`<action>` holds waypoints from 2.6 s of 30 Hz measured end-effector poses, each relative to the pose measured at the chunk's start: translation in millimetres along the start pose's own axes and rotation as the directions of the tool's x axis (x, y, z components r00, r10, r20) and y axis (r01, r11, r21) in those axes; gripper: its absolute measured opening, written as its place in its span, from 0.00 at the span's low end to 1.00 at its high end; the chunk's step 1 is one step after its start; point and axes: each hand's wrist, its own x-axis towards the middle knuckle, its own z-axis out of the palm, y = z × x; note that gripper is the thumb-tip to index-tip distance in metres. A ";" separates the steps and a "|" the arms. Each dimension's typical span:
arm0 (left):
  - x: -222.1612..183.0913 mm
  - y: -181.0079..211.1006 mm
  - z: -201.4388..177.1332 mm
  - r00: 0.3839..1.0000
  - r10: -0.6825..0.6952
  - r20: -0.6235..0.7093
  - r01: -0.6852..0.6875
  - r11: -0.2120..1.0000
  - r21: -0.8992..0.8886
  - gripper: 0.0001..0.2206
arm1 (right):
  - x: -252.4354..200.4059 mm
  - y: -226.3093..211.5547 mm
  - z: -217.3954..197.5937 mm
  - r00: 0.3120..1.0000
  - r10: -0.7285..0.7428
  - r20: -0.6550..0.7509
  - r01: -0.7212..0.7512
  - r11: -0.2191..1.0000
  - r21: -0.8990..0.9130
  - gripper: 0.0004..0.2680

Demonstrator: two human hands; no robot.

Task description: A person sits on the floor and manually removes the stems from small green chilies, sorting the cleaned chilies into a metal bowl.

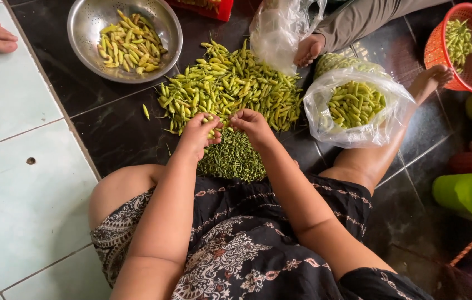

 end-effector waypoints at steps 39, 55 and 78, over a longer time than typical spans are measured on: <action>-18.6 46.7 -27.2 0.934 0.311 0.173 -0.248 0.917 -0.312 0.07 | -26.8 53.7 55.6 0.892 -0.237 0.385 0.362 -0.136 -0.922 0.04; 32.2 10.4 -46.2 0.998 0.050 0.038 -0.011 0.731 -0.682 0.25 | -37.7 -28.7 75.4 0.765 -0.633 0.120 0.438 0.374 -0.817 0.07; 42.5 -44.9 256.0 0.914 -0.143 0.379 0.305 0.858 -0.413 0.34 | -146.7 53.6 -82.5 0.860 -0.428 -0.280 0.164 0.750 -0.641 0.04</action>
